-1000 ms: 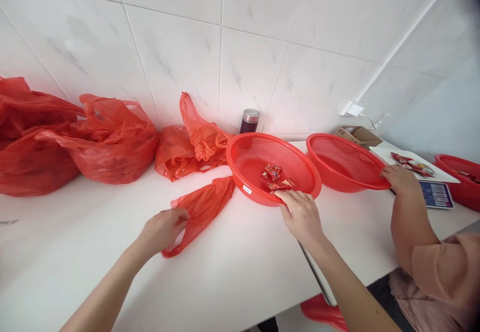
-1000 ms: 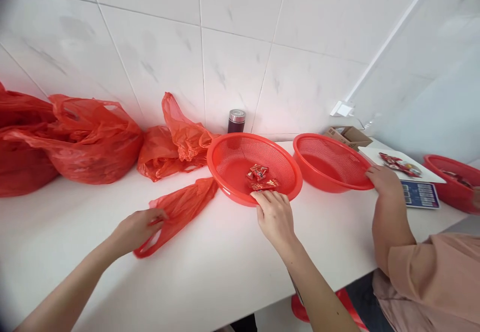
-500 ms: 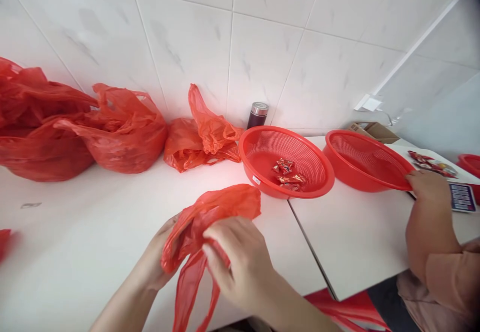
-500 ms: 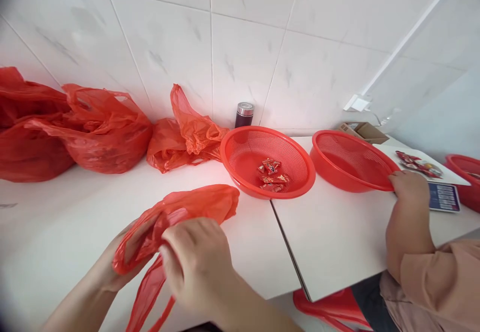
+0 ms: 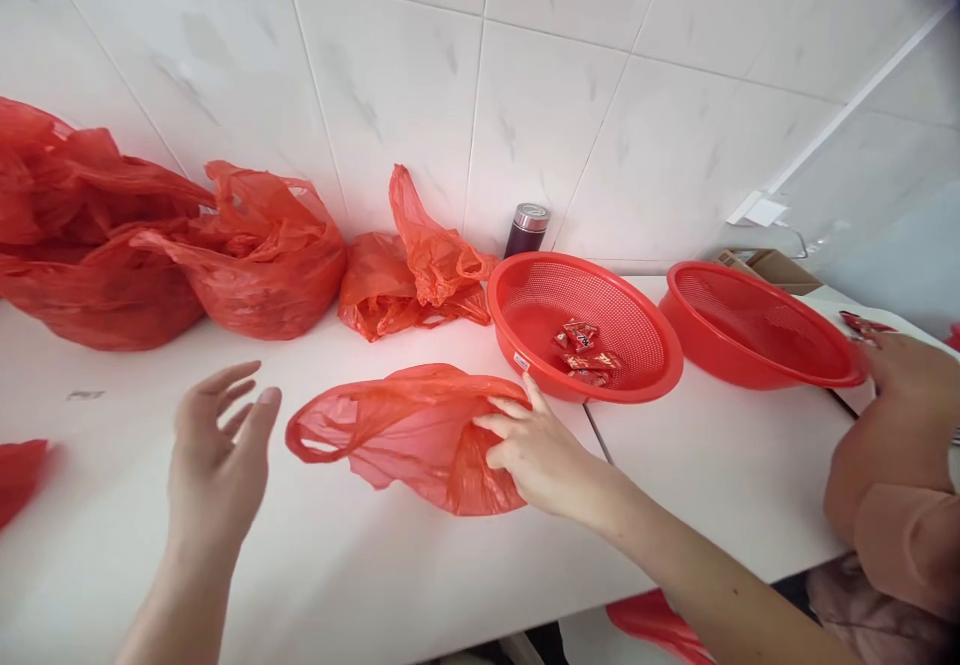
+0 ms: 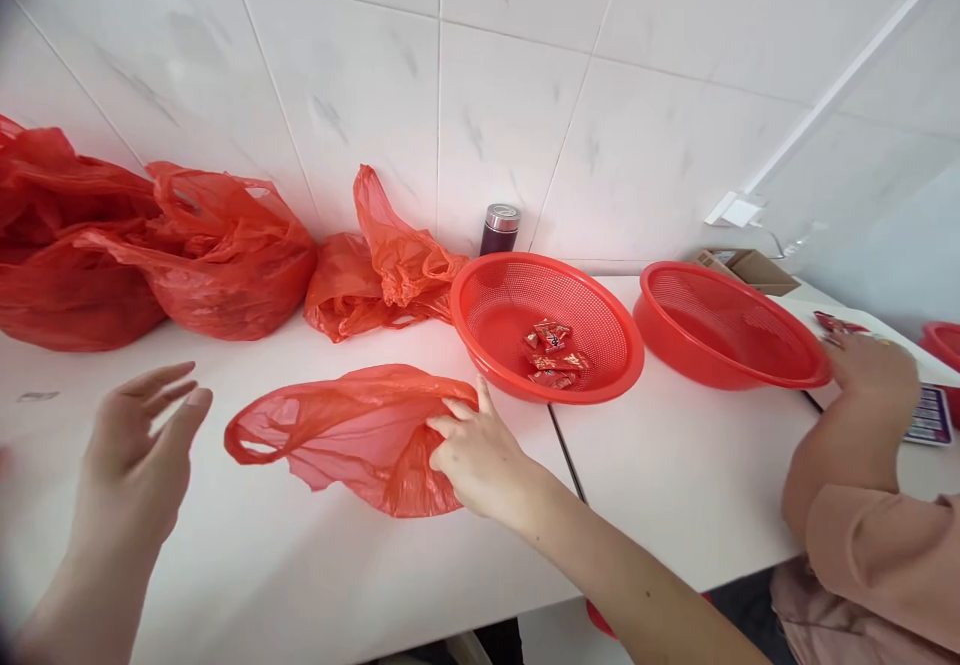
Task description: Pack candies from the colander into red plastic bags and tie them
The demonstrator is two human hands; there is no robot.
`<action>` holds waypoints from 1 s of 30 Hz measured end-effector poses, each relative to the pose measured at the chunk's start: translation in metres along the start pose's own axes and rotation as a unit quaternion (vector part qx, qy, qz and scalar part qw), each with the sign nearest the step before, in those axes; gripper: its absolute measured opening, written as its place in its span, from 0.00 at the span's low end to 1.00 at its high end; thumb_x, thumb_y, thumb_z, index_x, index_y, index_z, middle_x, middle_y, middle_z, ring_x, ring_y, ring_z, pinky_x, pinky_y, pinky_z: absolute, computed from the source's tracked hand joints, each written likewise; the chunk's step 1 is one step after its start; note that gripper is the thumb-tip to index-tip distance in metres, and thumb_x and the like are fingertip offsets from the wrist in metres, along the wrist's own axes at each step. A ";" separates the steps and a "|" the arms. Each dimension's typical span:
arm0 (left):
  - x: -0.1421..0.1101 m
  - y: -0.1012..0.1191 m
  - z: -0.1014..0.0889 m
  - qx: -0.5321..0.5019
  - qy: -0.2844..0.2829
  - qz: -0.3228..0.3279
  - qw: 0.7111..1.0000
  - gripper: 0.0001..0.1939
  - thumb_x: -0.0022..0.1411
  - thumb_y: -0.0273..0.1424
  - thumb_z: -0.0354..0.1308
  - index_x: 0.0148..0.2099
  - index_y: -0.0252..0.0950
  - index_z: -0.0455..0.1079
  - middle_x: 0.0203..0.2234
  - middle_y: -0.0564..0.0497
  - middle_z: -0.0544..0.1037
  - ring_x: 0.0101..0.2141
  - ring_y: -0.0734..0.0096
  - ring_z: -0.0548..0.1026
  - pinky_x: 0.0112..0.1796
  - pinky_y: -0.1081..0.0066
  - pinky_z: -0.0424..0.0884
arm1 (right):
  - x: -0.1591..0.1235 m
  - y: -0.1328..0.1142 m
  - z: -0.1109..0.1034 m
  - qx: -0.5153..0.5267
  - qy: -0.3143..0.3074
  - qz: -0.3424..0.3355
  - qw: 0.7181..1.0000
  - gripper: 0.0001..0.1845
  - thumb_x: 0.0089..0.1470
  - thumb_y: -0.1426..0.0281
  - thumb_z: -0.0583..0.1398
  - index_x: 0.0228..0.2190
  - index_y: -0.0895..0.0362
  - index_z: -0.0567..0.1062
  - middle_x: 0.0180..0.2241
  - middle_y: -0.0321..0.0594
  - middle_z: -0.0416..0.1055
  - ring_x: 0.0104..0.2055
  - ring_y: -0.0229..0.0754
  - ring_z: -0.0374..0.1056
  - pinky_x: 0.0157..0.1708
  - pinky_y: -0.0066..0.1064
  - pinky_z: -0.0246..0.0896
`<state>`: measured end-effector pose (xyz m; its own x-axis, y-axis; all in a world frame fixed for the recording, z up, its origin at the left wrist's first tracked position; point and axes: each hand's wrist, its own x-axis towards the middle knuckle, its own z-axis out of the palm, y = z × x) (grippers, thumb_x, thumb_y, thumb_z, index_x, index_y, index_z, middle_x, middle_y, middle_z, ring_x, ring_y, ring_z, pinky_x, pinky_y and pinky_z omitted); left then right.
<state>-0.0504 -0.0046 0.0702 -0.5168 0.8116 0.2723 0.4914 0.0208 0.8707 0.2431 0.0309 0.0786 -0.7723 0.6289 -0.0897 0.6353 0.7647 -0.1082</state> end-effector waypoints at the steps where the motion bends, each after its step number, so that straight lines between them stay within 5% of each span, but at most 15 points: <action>1: -0.010 0.008 0.007 0.042 0.020 0.089 0.995 0.16 0.64 0.41 0.55 0.52 0.42 0.66 0.57 0.45 0.65 0.59 0.55 0.63 0.58 0.55 0.63 | 0.003 0.000 0.003 0.006 0.003 -0.004 1.000 0.14 0.47 0.84 0.57 0.24 0.54 0.78 0.51 0.39 0.72 0.59 0.55 0.60 0.61 0.68 0.26; 3: -0.031 0.019 0.028 0.117 -0.046 0.257 0.958 0.11 0.63 0.40 0.58 0.44 0.42 0.72 0.62 0.44 0.60 0.63 0.49 0.58 0.60 0.50 0.57 | 0.009 -0.001 0.009 0.019 0.007 -0.006 1.000 0.13 0.49 0.83 0.57 0.24 0.55 0.77 0.54 0.39 0.71 0.58 0.52 0.61 0.62 0.67 0.26; 5: -0.043 0.018 0.055 0.202 -0.156 0.327 0.910 0.09 0.62 0.39 0.58 0.43 0.44 0.75 0.66 0.44 0.55 0.65 0.40 0.51 0.60 0.42 0.53 | 0.013 -0.004 0.015 0.033 0.006 -0.008 0.999 0.12 0.50 0.82 0.57 0.25 0.56 0.76 0.49 0.40 0.74 0.54 0.48 0.64 0.63 0.65 0.26; 7: -0.041 0.005 0.080 0.293 -0.219 0.300 0.881 0.11 0.63 0.32 0.56 0.45 0.45 0.76 0.67 0.45 0.54 0.66 0.35 0.48 0.59 0.36 0.50 | 0.012 -0.008 0.021 0.040 -0.012 -0.012 0.999 0.11 0.48 0.83 0.57 0.24 0.57 0.74 0.36 0.37 0.77 0.47 0.44 0.68 0.64 0.62 0.28; 9: -0.027 -0.012 0.094 0.353 -0.233 0.236 0.875 0.15 0.62 0.25 0.51 0.47 0.41 0.75 0.66 0.43 0.58 0.63 0.37 0.56 0.59 0.38 0.52 | 0.007 -0.009 0.027 0.043 -0.042 -0.012 0.998 0.11 0.44 0.85 0.56 0.21 0.57 0.70 0.24 0.32 0.72 0.39 0.40 0.68 0.64 0.61 0.28; 13: 0.011 -0.028 0.084 0.357 -0.230 0.175 0.888 0.22 0.62 0.22 0.42 0.50 0.34 0.74 0.52 0.38 0.74 0.49 0.45 0.72 0.49 0.51 0.68 | -0.020 0.002 0.027 0.084 -0.031 -0.018 0.996 0.13 0.42 0.86 0.54 0.17 0.58 0.62 0.19 0.29 0.66 0.34 0.37 0.68 0.66 0.59 0.25; 17: 0.019 -0.012 0.058 0.306 -0.262 0.134 0.905 0.24 0.59 0.23 0.41 0.52 0.39 0.72 0.49 0.47 0.77 0.43 0.58 0.77 0.38 0.67 0.73 | -0.048 0.011 -0.003 0.142 0.182 0.001 0.973 0.16 0.49 0.87 0.48 0.22 0.56 0.63 0.28 0.32 0.73 0.46 0.39 0.71 0.66 0.56 0.35; 19: 0.010 0.004 0.049 0.251 -0.295 0.096 0.917 0.25 0.58 0.25 0.43 0.54 0.42 0.70 0.50 0.50 0.77 0.41 0.63 0.78 0.37 0.71 0.73 | -0.052 0.002 -0.023 0.161 0.329 0.023 0.930 0.16 0.52 0.86 0.47 0.27 0.54 0.65 0.37 0.36 0.76 0.47 0.40 0.71 0.61 0.51 0.51; 21: 0.000 0.020 0.041 0.197 -0.333 0.054 0.921 0.26 0.58 0.27 0.44 0.57 0.43 0.69 0.49 0.50 0.77 0.38 0.62 0.78 0.35 0.70 0.73 | -0.047 -0.016 -0.037 0.184 0.410 0.015 0.893 0.15 0.55 0.84 0.49 0.33 0.52 0.67 0.43 0.39 0.76 0.45 0.40 0.71 0.51 0.42 0.64; 23: -0.008 0.033 0.033 0.158 -0.367 0.040 0.916 0.26 0.59 0.30 0.46 0.59 0.44 0.68 0.48 0.49 0.77 0.38 0.61 0.77 0.34 0.70 0.72 | -0.035 -0.034 -0.041 0.199 0.381 -0.010 0.903 0.15 0.56 0.82 0.50 0.39 0.52 0.69 0.43 0.40 0.76 0.43 0.40 0.71 0.43 0.35 0.68; 25: -0.013 0.037 0.024 0.128 -0.397 0.050 0.907 0.23 0.61 0.36 0.49 0.58 0.45 0.70 0.47 0.49 0.77 0.40 0.59 0.76 0.37 0.69 0.72 | -0.021 -0.043 -0.035 0.158 0.282 -0.012 0.946 0.16 0.57 0.80 0.52 0.44 0.54 0.71 0.40 0.41 0.76 0.41 0.42 0.71 0.41 0.35 0.68; 27: -0.012 0.032 0.013 0.129 -0.415 0.055 0.899 0.21 0.62 0.43 0.51 0.54 0.47 0.74 0.46 0.49 0.76 0.39 0.59 0.76 0.37 0.70 0.72 | -0.011 -0.039 -0.023 0.070 0.150 0.018 0.986 0.19 0.54 0.78 0.56 0.47 0.57 0.73 0.38 0.44 0.76 0.41 0.47 0.71 0.46 0.43 0.66; 30: -0.005 0.014 0.000 0.209 -0.381 0.034 0.900 0.20 0.61 0.48 0.51 0.48 0.50 0.77 0.49 0.50 0.74 0.28 0.67 0.74 0.28 0.71 0.71 | -0.006 -0.017 -0.004 -0.023 0.003 0.032 0.999 0.25 0.45 0.78 0.62 0.47 0.58 0.76 0.42 0.50 0.75 0.49 0.54 0.68 0.60 0.54 0.50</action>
<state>-0.0404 -0.0083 0.0811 0.0776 0.9806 -0.1799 0.8074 0.0440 0.5883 0.2372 0.0147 0.0850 -0.7298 0.6778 -0.0897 0.6832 0.7281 -0.0567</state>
